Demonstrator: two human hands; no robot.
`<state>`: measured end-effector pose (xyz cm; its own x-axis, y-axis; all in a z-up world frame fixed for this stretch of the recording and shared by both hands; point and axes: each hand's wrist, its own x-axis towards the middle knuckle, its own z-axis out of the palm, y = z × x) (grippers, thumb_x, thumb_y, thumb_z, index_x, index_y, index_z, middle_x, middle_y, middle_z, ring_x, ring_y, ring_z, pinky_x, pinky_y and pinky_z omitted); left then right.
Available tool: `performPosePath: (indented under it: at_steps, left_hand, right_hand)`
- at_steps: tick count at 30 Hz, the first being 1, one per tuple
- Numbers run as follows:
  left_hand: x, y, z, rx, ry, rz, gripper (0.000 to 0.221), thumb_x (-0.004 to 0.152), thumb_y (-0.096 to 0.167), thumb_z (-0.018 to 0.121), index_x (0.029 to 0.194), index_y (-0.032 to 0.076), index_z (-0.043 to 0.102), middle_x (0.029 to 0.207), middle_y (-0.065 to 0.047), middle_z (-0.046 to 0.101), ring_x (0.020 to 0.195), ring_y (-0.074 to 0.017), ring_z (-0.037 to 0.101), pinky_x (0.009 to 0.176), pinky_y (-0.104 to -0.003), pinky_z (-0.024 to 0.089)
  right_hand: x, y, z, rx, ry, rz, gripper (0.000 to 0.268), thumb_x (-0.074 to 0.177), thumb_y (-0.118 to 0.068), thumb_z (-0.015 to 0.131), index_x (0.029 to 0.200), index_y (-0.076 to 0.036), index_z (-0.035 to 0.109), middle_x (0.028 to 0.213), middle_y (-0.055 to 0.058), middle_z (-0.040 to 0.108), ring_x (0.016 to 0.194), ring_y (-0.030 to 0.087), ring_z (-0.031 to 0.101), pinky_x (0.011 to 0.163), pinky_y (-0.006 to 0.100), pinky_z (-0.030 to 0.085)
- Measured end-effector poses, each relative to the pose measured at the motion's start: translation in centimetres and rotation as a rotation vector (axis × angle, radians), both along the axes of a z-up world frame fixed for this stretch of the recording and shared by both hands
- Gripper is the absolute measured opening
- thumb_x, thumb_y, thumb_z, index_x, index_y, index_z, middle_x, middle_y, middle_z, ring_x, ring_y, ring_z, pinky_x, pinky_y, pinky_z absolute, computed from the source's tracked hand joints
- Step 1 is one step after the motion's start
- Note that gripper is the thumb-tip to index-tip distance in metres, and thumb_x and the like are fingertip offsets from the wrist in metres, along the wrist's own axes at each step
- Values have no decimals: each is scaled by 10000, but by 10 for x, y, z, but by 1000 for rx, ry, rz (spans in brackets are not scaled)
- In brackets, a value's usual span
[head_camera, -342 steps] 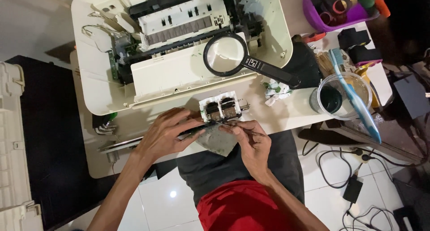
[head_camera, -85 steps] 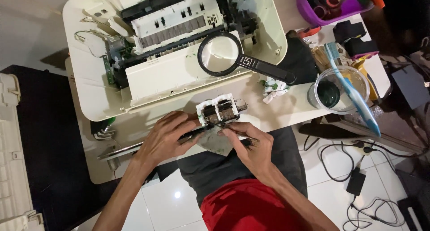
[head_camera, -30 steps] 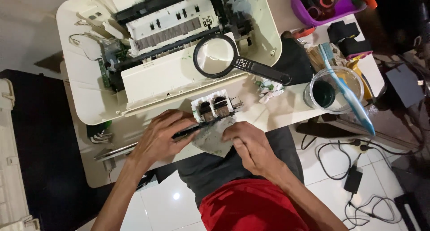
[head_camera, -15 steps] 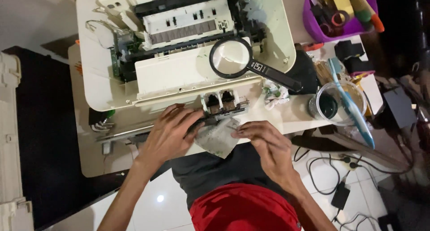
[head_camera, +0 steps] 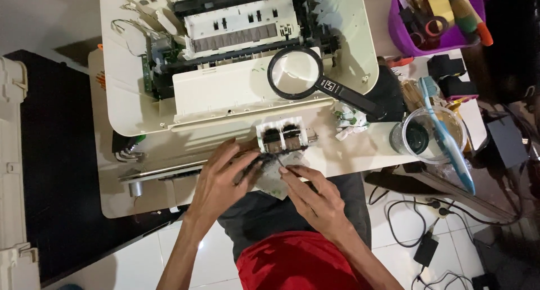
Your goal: Cleaning and inspecting internal printer components using a cloth, a small probe, and a magnifying glass.
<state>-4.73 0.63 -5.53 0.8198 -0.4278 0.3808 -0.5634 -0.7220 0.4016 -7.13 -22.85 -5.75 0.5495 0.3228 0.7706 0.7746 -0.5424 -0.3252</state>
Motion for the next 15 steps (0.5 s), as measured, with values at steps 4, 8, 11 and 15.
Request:
performPosePath:
  at_steps: [4, 8, 11, 15]
  left_hand:
    - [-2, -6, 14, -47, -25, -37, 337, 916, 26, 776, 1234, 88, 684, 1148, -128, 615, 1116, -334, 631, 985, -465, 568]
    - [-3, -6, 13, -48, -72, -54, 317, 930, 50, 784, 1225, 76, 671, 1153, -129, 628, 1082, -320, 641, 998, -478, 573]
    - [-3, -7, 14, -23, -97, -51, 297, 926, 49, 788, 1203, 77, 684, 1114, -118, 617, 1052, -316, 648, 948, -453, 595]
    - [-3, -5, 10, 13, -91, -66, 292, 929, 22, 756, 1198, 90, 666, 1132, -109, 603, 1010, -302, 636, 879, -438, 602]
  right_hand:
    - [-7, 3, -18, 89, 234, -10, 287, 976, 36, 695, 1256, -21, 674, 1150, 150, 600, 982, 252, 712, 917, 364, 647]
    - [-8, 9, -17, 54, 174, -16, 196, 987, 53, 640, 1181, 66, 665, 1155, 120, 688, 1011, 270, 650, 896, 362, 643]
    - [-7, 13, -14, 55, 172, -4, 177, 975, 48, 650, 1147, 84, 672, 1113, 161, 706, 1012, 300, 665, 896, 371, 641]
    - [-6, 19, -9, -39, 88, -19, 224, 958, 78, 693, 1179, 72, 658, 1176, 172, 696, 1043, 305, 668, 923, 362, 647]
